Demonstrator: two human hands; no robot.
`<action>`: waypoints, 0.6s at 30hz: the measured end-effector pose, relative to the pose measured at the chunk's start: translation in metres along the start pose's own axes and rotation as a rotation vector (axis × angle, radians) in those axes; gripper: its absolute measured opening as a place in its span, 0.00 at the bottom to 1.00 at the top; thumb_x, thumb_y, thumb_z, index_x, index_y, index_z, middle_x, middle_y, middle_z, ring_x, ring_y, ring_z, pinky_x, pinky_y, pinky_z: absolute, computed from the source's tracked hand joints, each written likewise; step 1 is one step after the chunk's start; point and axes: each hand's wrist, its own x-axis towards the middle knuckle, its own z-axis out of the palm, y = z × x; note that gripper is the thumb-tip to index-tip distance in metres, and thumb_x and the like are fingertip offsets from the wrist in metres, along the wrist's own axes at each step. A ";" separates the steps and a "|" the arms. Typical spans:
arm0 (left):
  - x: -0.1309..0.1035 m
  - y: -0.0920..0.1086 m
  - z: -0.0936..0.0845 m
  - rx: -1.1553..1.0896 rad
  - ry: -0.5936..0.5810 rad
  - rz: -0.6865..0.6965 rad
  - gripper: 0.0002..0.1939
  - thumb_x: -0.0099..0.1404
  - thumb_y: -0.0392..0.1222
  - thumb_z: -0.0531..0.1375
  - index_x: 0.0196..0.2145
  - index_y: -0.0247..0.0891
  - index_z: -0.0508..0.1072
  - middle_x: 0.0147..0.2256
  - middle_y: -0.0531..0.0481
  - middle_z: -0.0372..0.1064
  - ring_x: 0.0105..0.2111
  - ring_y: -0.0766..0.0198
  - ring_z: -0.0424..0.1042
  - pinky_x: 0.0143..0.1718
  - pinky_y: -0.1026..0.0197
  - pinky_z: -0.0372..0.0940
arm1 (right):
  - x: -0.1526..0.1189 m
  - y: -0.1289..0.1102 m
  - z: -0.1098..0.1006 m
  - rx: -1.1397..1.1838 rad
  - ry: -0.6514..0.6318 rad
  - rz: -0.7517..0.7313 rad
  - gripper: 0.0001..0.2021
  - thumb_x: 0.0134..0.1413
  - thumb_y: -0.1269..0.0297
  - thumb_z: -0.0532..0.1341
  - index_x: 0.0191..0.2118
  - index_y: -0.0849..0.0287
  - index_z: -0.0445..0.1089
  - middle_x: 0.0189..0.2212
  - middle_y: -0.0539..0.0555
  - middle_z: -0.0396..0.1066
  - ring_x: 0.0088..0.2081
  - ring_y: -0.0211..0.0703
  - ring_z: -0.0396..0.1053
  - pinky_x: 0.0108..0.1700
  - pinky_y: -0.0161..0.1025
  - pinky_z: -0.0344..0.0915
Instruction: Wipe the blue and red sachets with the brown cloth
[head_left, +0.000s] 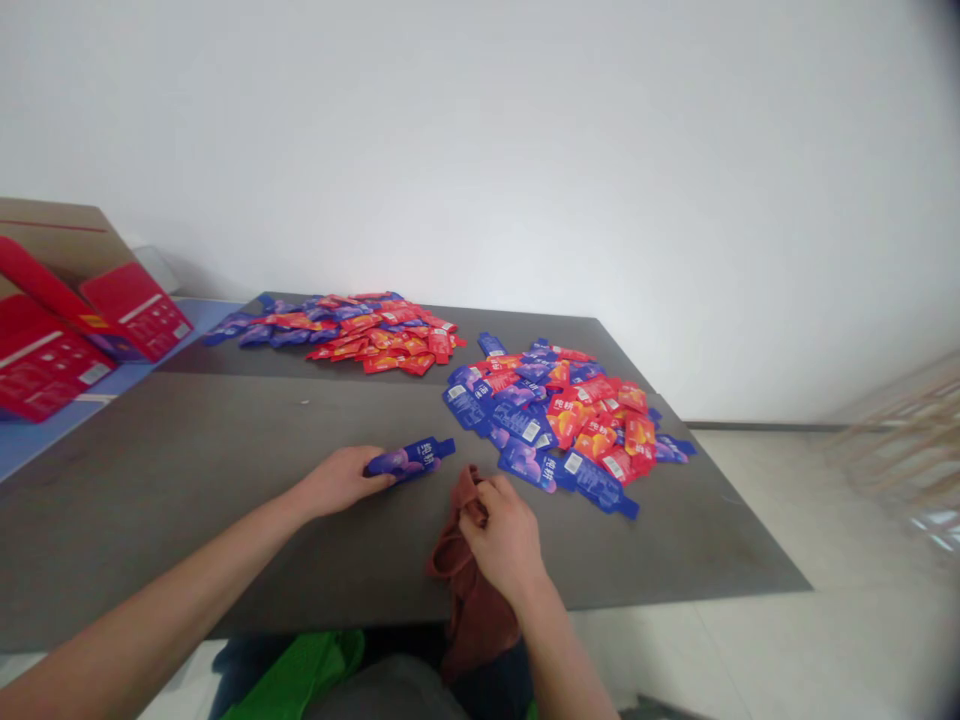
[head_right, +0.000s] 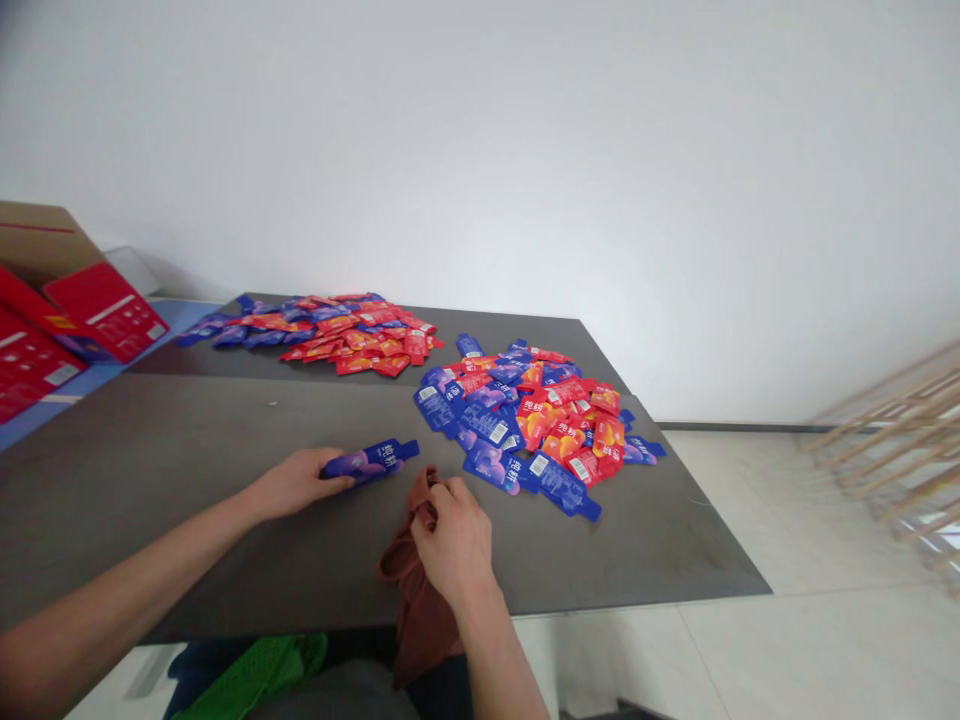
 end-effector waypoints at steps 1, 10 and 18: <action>-0.001 0.000 0.000 -0.003 -0.001 -0.001 0.16 0.63 0.54 0.57 0.33 0.40 0.77 0.33 0.50 0.77 0.34 0.56 0.74 0.34 0.63 0.60 | 0.006 -0.010 0.001 0.007 0.015 -0.071 0.02 0.57 0.70 0.58 0.34 0.55 0.65 0.40 0.49 0.66 0.40 0.38 0.67 0.39 0.34 0.58; -0.024 0.003 0.003 -0.160 -0.154 0.143 0.10 0.62 0.41 0.55 0.33 0.40 0.76 0.35 0.53 0.78 0.35 0.60 0.74 0.37 0.65 0.63 | 0.041 -0.077 0.036 -0.100 -0.043 -0.526 0.06 0.61 0.59 0.59 0.39 0.54 0.69 0.42 0.52 0.67 0.43 0.44 0.64 0.42 0.38 0.61; -0.015 0.000 0.015 0.078 -0.031 0.095 0.17 0.66 0.48 0.55 0.22 0.38 0.68 0.23 0.53 0.67 0.25 0.64 0.66 0.28 0.64 0.53 | 0.064 -0.035 0.030 -0.202 -0.181 -0.127 0.05 0.59 0.60 0.59 0.39 0.54 0.69 0.41 0.52 0.67 0.40 0.42 0.67 0.37 0.36 0.59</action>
